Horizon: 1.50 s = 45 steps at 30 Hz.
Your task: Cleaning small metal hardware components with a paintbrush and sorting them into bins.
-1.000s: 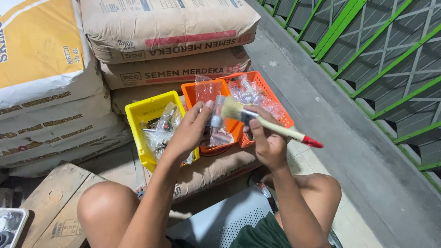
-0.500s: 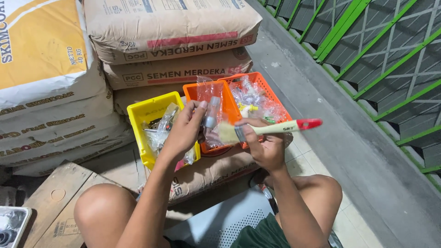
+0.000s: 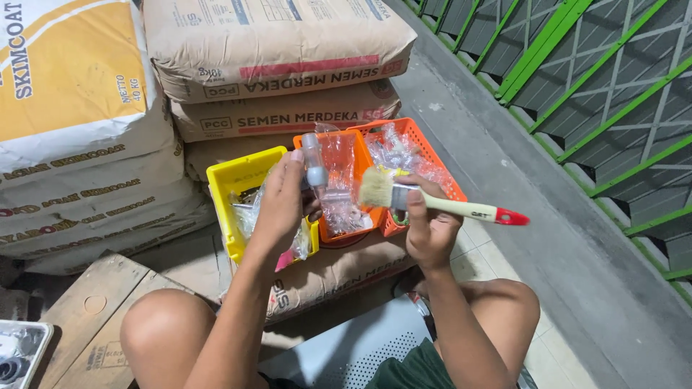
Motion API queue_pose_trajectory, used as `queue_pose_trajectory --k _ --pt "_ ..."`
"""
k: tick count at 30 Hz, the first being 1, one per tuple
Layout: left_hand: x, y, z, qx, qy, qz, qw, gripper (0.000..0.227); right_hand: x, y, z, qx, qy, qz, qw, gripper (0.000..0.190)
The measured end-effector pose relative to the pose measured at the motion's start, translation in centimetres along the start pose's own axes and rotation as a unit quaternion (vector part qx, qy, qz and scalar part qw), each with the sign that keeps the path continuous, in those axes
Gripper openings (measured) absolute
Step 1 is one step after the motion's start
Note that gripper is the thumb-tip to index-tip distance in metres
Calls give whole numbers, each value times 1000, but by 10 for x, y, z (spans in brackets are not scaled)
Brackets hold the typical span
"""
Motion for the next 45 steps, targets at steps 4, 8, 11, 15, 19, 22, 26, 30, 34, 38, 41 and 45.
queue_pose_trajectory --k 4,8,11,15,19,22,26,30,34,38,41,45 --pt "-6 -5 1 -9 -9 -2 1000 41 11 -7 5 -15 -30 -8 999 23" --pt "2 0 5 8 -45 19 999 34 21 -12 10 -43 -77 -48 995 25" --pt "6 3 6 19 -55 31 998 33 32 -11 11 -47 -107 -97 988 28" --pt "2 15 3 42 -67 31 996 31 41 -14 14 -25 -115 -138 983 28" --pt "8 12 6 39 -68 19 997 33 36 -29 22 -33 -126 -157 979 29" --pt "-2 16 -1 40 -73 8 996 31 36 -32 27 -27 -140 -166 976 29" --pt "-22 16 -15 13 -89 -20 996 34 42 -34 32 -25 -162 -162 973 28" --pt "-13 -3 -2 19 -118 -105 987 41 53 -44 47 -4 -219 -204 954 30" --pt "-3 1 2 33 -130 -83 987 36 36 -49 42 -22 -154 -154 976 27" --pt "11 7 10 26 -74 21 997 33 27 -29 30 88 -144 -185 968 31" --pt "17 11 12 43 -67 34 996 32 30 -21 24 104 -158 -181 965 28" --pt "6 0 10 28 -50 27 998 34 42 -34 34 72 -189 -203 958 33"
Point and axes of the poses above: each hand's wrist, its own z-axis away from the middle knuckle, its own y-axis out of the back of the hand, x = y × z, the point moved 8 cm from there along -z, towards the middle knuckle, and after that the axes turned 1 degree about x, right-handed, at the moved point
